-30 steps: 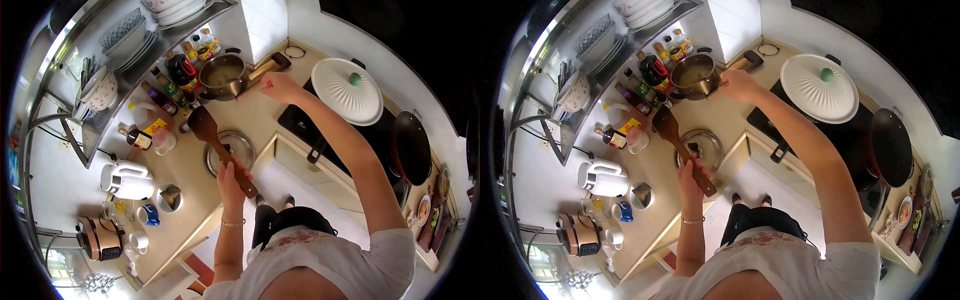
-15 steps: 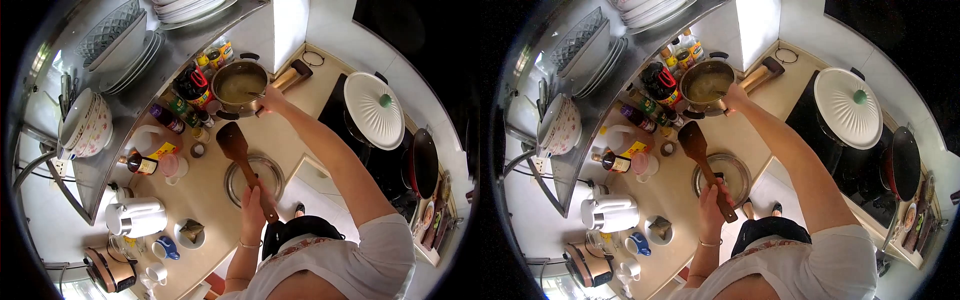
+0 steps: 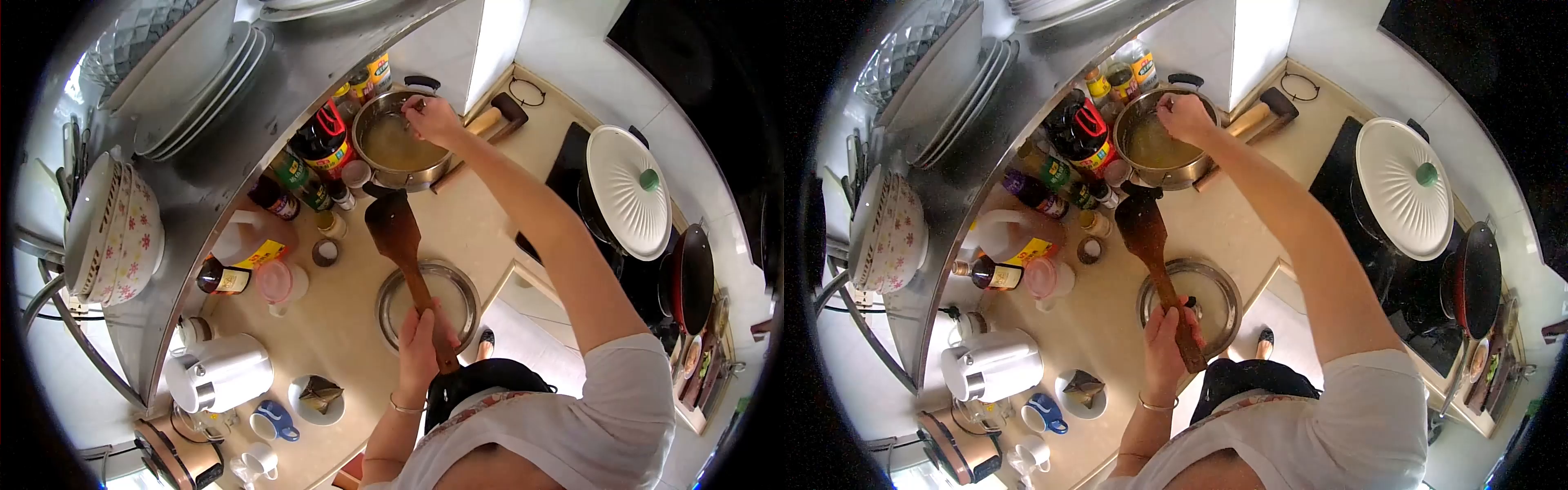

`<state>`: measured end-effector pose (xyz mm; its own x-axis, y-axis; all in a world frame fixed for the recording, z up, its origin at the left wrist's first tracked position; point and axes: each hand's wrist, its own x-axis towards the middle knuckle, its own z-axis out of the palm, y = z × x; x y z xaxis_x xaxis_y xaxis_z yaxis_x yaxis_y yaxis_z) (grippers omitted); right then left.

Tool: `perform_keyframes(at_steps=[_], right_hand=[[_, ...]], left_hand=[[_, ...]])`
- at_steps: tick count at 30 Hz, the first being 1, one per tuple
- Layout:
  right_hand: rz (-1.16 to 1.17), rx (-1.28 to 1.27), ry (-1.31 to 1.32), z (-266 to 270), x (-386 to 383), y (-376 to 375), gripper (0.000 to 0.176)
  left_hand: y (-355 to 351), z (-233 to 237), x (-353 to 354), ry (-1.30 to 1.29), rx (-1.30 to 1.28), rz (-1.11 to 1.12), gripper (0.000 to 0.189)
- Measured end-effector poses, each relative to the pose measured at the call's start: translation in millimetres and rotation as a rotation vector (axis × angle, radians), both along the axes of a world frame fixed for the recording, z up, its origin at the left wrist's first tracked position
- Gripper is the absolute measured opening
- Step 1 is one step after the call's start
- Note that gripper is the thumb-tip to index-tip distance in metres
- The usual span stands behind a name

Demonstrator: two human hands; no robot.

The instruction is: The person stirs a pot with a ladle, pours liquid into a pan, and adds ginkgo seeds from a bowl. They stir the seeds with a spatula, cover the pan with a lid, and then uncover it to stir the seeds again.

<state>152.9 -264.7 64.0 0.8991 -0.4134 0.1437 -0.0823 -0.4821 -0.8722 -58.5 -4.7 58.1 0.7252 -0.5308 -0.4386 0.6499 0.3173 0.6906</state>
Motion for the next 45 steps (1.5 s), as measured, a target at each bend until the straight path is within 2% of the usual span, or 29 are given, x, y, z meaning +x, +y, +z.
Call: perform_keyframes(at_steps=[1, 3, 4, 6, 7, 9, 16, 18, 19, 21, 22, 24, 37, 40, 42, 43, 45], right_hand=[[0.004, -0.005, 0.009, 6, -6, -2, 0.016], [0.183, -0.326, -0.028, 12, -20, -4, 0.014], [0.19, -0.327, -0.023, 10, -25, -8, 0.014], [0.475, -0.619, -0.174, 7, -38, -16, 0.016], [0.482, -0.618, -0.173, 11, -46, -14, 0.016], [0.656, -1.005, 0.038, 18, -63, -12, 0.026], [0.784, -1.244, 0.045, 11, -77, -21, 0.037], [0.691, -1.158, -0.119, 12, -77, -24, 0.026], [0.689, -1.157, -0.119, 14, -76, -25, 0.026], [0.407, -0.66, -0.413, 18, -72, -26, 0.019], [0.407, -0.657, -0.412, 21, -72, -25, 0.019], [0.273, -0.336, -0.314, 26, -70, -24, 0.014], [0.261, -0.275, -0.205, 22, -67, -23, 0.015], [0.246, -0.192, -0.127, 26, -68, -22, 0.013], [0.213, 0.018, -0.013, 28, -68, -22, 0.014], [0.213, 0.018, -0.013, 30, -67, -20, 0.014], [0.092, 0.098, -0.014, 34, -67, -18, 0.015]], left_hand=[[-1, 0, 2, -0.004, -0.008, -0.021, 0.019], [-3, 4, 4, 0.038, -0.011, -0.01, 0.02], [-4, 5, 5, 0.07, -0.008, -0.005, 0.021], [-5, 5, 6, 0.086, -0.002, -0.008, 0.021], [-5, 5, 7, 0.098, 0.004, -0.018, 0.021], [-7, 1, 8, 0.085, 0.004, -0.034, 0.021], [-10, -3, 9, 0.056, -0.04, -0.075, 0.02], [-10, -1, 9, 0.042, -0.024, -0.092, 0.019], [-10, 0, 11, 0.023, -0.01, -0.104, 0.019], [-10, 3, 12, 0.045, -0.015, -0.097, 0.018], [-10, 4, 12, 0.066, -0.019, -0.092, 0.017], [-12, 1, 14, 0.051, -0.019, -0.088, 0.017], [-19, -3, 21, -0.01, 0.004, -0.115, 0.018], [-21, -1, 22, -0.011, -0.005, -0.112, 0.016], [-21, 0, 23, -0.023, 0.009, -0.115, 0.016], [-21, 0, 23, -0.035, 0.022, -0.117, 0.016], [-21, -2, 23, -0.039, 0.021, -0.117, 0.017]])
